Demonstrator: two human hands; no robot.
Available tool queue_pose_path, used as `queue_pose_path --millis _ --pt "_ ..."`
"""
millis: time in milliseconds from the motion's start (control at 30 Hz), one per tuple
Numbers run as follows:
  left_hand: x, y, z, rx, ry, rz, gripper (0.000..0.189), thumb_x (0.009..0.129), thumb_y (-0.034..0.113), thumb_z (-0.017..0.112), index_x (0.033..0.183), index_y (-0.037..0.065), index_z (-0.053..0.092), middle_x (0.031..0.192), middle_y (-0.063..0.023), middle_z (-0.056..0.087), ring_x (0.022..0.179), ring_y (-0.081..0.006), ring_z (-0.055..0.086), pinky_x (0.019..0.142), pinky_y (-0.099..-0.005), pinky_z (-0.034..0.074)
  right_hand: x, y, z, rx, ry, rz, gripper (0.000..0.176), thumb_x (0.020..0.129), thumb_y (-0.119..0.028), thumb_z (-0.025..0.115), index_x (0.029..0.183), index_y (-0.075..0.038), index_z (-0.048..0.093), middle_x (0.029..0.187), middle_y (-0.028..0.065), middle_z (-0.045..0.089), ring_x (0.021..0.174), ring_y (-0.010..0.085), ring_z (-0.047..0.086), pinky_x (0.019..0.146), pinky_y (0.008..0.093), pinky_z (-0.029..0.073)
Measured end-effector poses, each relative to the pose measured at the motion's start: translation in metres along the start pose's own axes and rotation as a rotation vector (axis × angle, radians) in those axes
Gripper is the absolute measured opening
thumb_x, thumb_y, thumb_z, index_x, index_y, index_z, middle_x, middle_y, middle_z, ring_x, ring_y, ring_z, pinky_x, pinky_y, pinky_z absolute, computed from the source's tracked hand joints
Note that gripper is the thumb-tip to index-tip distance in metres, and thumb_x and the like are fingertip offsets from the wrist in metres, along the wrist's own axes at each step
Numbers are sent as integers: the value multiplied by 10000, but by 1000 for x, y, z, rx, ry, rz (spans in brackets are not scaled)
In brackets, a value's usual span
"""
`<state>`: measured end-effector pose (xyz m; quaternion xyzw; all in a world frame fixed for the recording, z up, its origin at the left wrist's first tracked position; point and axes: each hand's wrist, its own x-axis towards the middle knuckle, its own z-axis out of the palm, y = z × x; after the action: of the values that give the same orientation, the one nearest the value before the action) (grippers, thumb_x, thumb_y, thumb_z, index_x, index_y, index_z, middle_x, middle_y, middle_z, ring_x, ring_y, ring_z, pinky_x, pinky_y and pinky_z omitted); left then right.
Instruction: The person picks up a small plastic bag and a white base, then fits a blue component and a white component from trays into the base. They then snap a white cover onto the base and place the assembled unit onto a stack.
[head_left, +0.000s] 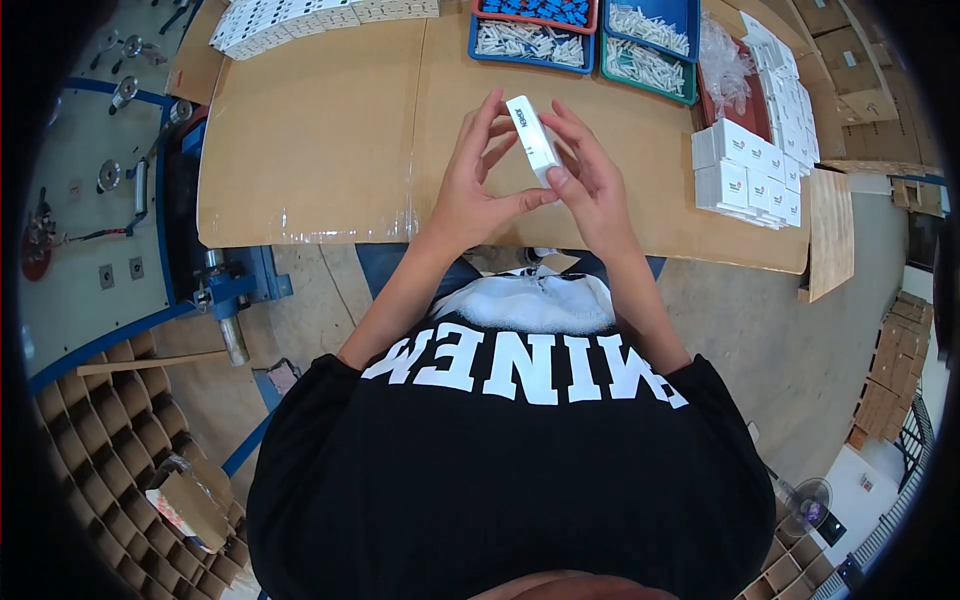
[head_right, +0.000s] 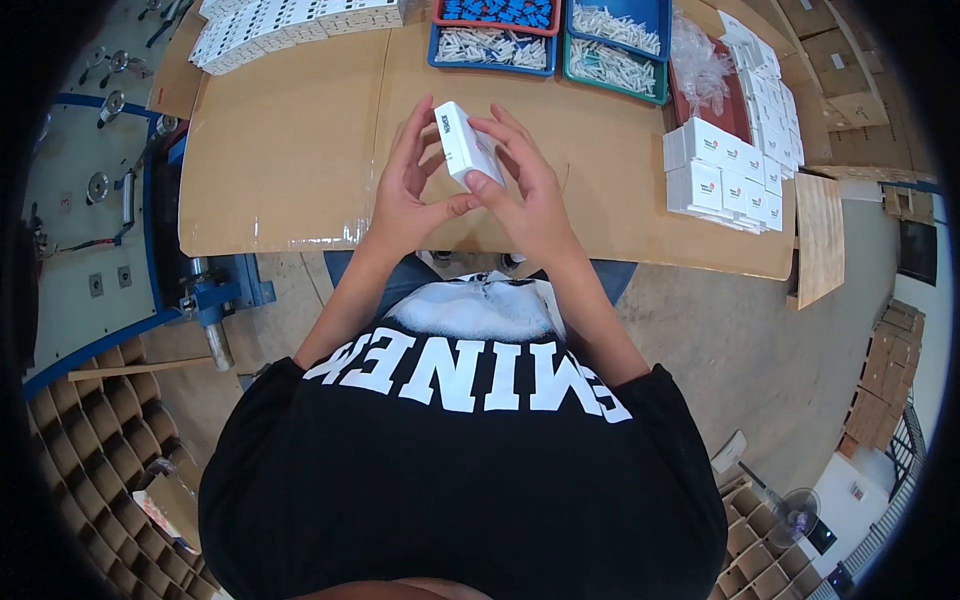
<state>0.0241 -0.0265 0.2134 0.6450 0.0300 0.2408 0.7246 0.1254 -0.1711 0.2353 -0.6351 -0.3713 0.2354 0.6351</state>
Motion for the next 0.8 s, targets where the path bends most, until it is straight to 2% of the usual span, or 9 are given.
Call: queue_pose_path --millis 33,167,367,433,567,667,733,767,800 --pt "0 -1 -1 69 25 15 1049 705 115 886 1562 96 279 1475 -108 378 1394 -286 422 1154 -475 389 -2 -2 0 10 23 108 652 896 -199 748 1460 -47 459 1529 177 434 1433 294 414 1137 439 385" --pt "0 -5 -1 168 -18 70 1059 687 74 860 1568 77 274 1503 -86 355 1408 -283 401 1153 -470 374 -4 -7 11 153 44 166 660 869 -220 785 1443 -66 498 1478 172 498 1380 290 482 1123 451 410" --pt "0 2 2 71 -27 -19 1026 698 75 855 1557 57 293 1479 -94 374 1401 -286 401 1143 -479 390 -2 -1 3 -28 60 48 682 841 -308 821 1396 -21 549 1386 156 587 1318 262 546 1080 422 474" --pt "0 5 4 32 -30 -19 950 727 113 876 1519 57 355 1449 -95 388 1389 -265 420 1155 -474 397 -3 5 -2 -7 45 -73 613 860 -309 798 1357 -15 592 1341 145 629 1232 250 616 1013 390 526" --pt "0 1 3 -32 -51 -24 957 723 111 883 1517 47 353 1446 -94 392 1383 -264 428 1148 -467 405 -3 4 -9 16 58 -81 511 894 -276 767 1305 -4 634 1294 148 662 1139 244 672 953 373 559" --pt "1 -7 4 -41 -47 -58 972 725 46 864 1533 21 325 1481 -105 393 1380 -268 413 1115 -465 423 -1 0 -10 -175 68 -117 442 927 -245 732 1272 17 651 1229 151 700 1068 227 703 905 343 564" --pt "0 -22 3 -202 -10 -188 904 753 57 851 1515 59 365 1453 -84 430 1384 -246 423 1118 -435 429 1 9 -11 -412 94 -118 346 987 -256 657 1153 46 685 1040 135 743 906 189 724 777 299 567" --pt "-1 -30 -1 -201 -10 -191 904 753 57 851 1515 59 365 1453 -84 430 1384 -246 423 1118 -435 429 2 20 -18 -410 94 -115 346 987 -256 657 1153 46 685 1040 135 743 906 189 724 777 299 567" --pt "-2 -40 -7 -443 56 -290 880 769 23 825 1517 59 362 1442 -85 452 1377 -238 429 1110 -412 429 4 36 -32 -370 163 116 337 1010 -274 619 1081 48 686 955 111 730 817 166 703 720 292 548"
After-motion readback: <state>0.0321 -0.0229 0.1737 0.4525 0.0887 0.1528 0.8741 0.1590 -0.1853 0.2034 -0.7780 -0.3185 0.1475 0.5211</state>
